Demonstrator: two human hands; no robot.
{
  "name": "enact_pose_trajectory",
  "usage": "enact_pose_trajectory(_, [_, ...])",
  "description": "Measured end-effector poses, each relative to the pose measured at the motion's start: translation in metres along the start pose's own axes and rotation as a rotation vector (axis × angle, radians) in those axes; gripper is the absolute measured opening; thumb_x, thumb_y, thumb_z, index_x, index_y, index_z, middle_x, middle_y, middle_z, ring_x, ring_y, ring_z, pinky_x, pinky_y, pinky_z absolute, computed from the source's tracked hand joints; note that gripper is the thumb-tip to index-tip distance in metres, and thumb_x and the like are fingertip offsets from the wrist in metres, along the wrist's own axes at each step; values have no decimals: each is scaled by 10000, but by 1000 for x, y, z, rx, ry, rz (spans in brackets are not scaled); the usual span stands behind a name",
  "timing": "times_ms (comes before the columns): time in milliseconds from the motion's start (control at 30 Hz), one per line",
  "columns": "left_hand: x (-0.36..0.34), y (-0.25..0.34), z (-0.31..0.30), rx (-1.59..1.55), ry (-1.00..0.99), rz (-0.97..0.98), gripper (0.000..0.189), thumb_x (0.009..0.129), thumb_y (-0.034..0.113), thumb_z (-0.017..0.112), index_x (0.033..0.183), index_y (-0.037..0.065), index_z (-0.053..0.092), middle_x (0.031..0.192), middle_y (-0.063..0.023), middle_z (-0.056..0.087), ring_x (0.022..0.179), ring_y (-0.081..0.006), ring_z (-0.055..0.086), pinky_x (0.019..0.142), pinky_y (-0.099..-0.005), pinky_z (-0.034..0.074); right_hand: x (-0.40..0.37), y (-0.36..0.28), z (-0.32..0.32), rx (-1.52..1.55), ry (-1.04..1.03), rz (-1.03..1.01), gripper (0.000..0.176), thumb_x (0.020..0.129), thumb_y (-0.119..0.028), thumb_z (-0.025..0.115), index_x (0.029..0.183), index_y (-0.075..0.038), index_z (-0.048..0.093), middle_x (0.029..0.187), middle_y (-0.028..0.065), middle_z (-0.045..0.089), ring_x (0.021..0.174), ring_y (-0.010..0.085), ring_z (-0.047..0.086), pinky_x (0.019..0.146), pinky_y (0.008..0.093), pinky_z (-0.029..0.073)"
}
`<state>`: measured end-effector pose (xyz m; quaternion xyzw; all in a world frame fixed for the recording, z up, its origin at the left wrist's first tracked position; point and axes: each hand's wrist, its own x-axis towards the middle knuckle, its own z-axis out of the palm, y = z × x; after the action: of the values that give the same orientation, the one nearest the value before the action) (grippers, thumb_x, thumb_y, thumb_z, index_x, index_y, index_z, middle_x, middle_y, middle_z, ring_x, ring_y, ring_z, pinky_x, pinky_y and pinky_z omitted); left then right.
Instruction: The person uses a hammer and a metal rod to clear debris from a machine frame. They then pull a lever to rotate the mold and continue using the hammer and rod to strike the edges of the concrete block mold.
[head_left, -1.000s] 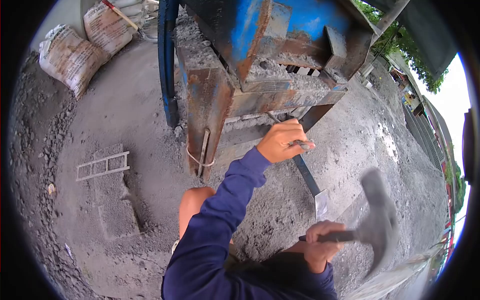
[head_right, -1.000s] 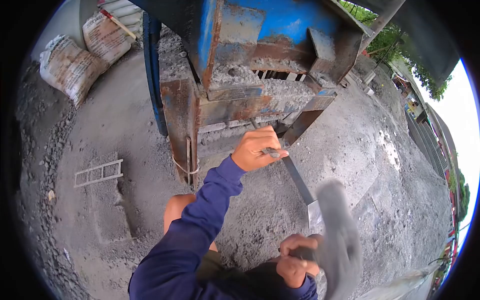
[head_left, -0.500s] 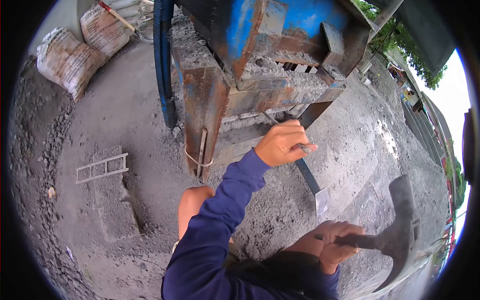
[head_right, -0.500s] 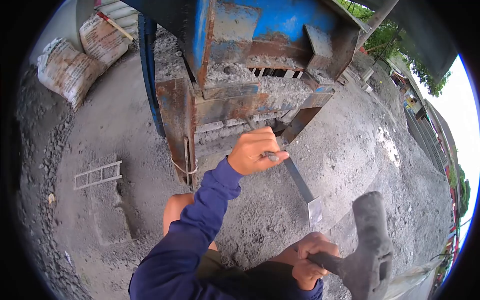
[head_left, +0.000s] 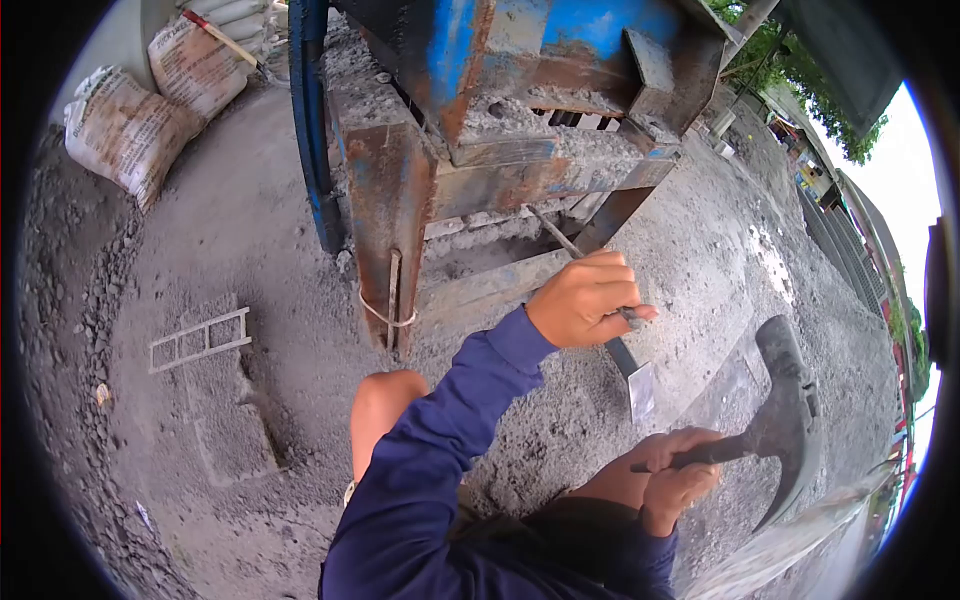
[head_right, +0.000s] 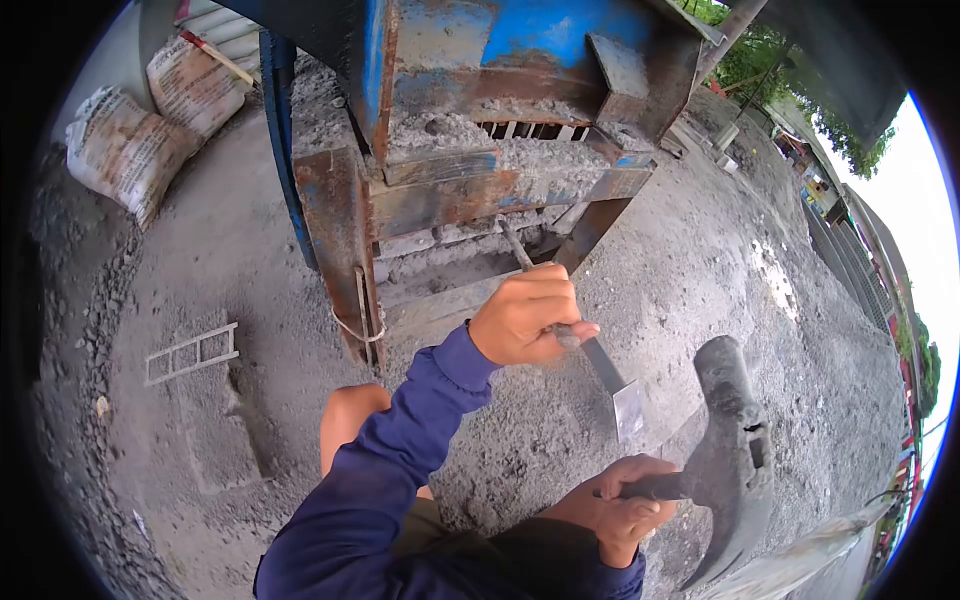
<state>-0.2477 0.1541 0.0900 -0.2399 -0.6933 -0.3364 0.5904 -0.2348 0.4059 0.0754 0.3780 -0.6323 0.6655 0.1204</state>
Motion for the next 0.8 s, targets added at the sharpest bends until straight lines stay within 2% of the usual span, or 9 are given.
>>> enact_pose_trajectory(167, [-9, -14, 3, -21, 3, -24, 292, 754, 113, 776, 631, 47, 520, 570, -44, 408, 547, -215, 385, 513, -337, 337, -2, 3, 6, -84, -47, 13, 724, 886, -709, 365, 839, 9, 443, 533, 54, 452, 433, 116, 434, 423, 225, 354])
enact_pose_trajectory(267, [-14, -24, -2, 12, -7, -17, 304, 754, 107, 774, 622, 46, 507, 566, -48, 403, 543, -216, 383, 503, -339, 330, -1, 3, 10, -146, -95, 25, 723, 911, -689, 337, 717, -1, 446, 508, 52, 454, 431, 111, 432, 425, 225, 343])
enact_pose_trajectory(500, [-16, -28, -13, -22, 27, -46, 299, 736, 34, 751, 613, 46, 480, 558, -54, 394, 533, -222, 392, 495, -340, 321, 0, 4, 16, -104, -98, 8, 664, 940, -641, 326, 775, -9, 443, 508, 44, 452, 439, 115, 421, 434, 232, 344])
enact_pose_trajectory(567, [-18, -29, -16, -13, 38, -60, 293, 731, 18, 743, 612, 45, 477, 555, -53, 391, 527, -219, 391, 494, -340, 320, 1, 5, 14, -78, -89, -20, 707, 861, -710, 432, 869, -4, 399, 566, 56, 424, 434, 112, 410, 415, 227, 339])
enact_pose_trajectory(700, [-18, -29, -30, -56, 94, -98, 268, 739, -24, 694, 610, 30, 466, 560, -53, 418, 514, -204, 387, 492, -333, 322, 5, 6, 19, -83, -106, -57, 717, 860, -720, 418, 861, -2, 404, 562, 55, 421, 444, 110, 416, 425, 232, 343])
enact_pose_trajectory(733, [-18, -30, -35, -65, 86, -95, 268, 739, -24, 694, 610, 30, 466, 560, -53, 418, 514, -204, 387, 492, -333, 322, 6, 3, 21, -102, -146, -15, 722, 859, -724, 411, 856, -2, 407, 557, 55, 427, 448, 110, 422, 429, 234, 348])
enact_pose_trajectory(800, [-18, -32, -47, -83, 203, -78, 291, 765, -11, 677, 602, 24, 439, 567, -59, 421, 512, -205, 387, 473, -330, 311, 7, -8, 31, -146, -162, 108, 743, 846, -755, 375, 804, -15, 424, 543, 57, 450, 457, 113, 443, 438, 234, 356])
